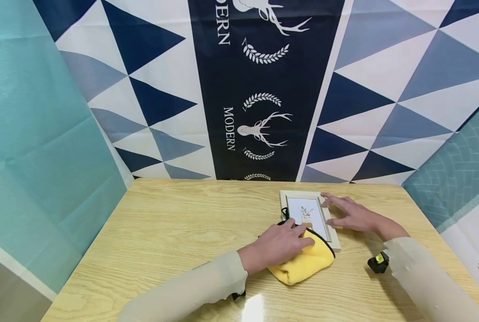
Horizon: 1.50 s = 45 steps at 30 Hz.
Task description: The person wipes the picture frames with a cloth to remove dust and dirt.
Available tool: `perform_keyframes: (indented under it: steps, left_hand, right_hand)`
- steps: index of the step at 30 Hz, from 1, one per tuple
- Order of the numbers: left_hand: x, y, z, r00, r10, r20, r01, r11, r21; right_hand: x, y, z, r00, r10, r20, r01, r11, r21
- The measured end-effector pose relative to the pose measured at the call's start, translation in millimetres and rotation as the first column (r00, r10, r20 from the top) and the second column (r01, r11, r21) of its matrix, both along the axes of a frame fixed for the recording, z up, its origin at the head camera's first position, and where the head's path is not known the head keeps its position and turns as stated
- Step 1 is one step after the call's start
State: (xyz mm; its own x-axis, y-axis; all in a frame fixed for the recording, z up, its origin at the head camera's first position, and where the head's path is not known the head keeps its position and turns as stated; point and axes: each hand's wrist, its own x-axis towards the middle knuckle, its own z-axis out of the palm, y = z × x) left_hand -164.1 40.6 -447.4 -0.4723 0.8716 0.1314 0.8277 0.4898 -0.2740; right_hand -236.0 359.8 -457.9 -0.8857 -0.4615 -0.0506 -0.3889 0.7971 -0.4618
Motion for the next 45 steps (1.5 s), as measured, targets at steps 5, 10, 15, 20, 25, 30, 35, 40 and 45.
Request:
perform_keyframes:
  steps: [5,10,15,20,25,30,35,40,45]
  left_hand:
    - [-1.1,-6.2,0.5,1.000,-0.018,0.002,0.018,1.000,0.011]
    - [-1.4,-5.6,-0.3,0.999,-0.041,-0.009,0.041,0.999,0.025]
    - [-0.2,-3.8,-0.5,0.998,-0.051,-0.025,0.052,0.998,0.027]
    - [1.3,-2.6,-0.5,0.996,-0.070,-0.058,0.071,0.997,0.020]
    - [2.2,-1.4,-1.0,0.992,-0.105,-0.076,0.107,0.994,0.028]
    - [4.1,1.3,-1.2,0.990,-0.128,-0.066,0.130,0.991,0.022]
    - [10.1,5.8,-1.4,0.981,-0.175,-0.088,0.177,0.984,0.021]
    - [18.1,9.2,-1.7,0.974,-0.208,-0.094,0.212,0.977,0.033]
    - [25.5,13.6,-0.4,0.968,-0.245,-0.060,0.246,0.969,0.013]
  right_hand:
    - [1.0,-1,0.6,1.000,-0.006,0.007,0.006,1.000,-0.004]
    - [1.5,-2,2.0,1.000,-0.009,0.008,0.009,1.000,-0.001]
    - [1.0,-2,2.0,1.000,-0.014,0.008,0.014,1.000,0.011]
    - [0.7,-1,1.8,1.000,-0.011,0.006,0.011,1.000,0.014]
    - [1.6,-1,2.2,1.000,-0.001,-0.006,0.001,1.000,0.002]
    - [1.6,-1,2.3,1.000,0.005,-0.016,-0.005,1.000,-0.006]
    - [1.1,-2,2.0,1.000,0.013,-0.021,-0.013,1.000,-0.001]
    - [1.1,-2,2.6,1.000,0.021,-0.023,-0.021,1.000,-0.005]
    - [0.8,-2,4.0,1.000,0.014,-0.011,-0.014,1.000,0.000]
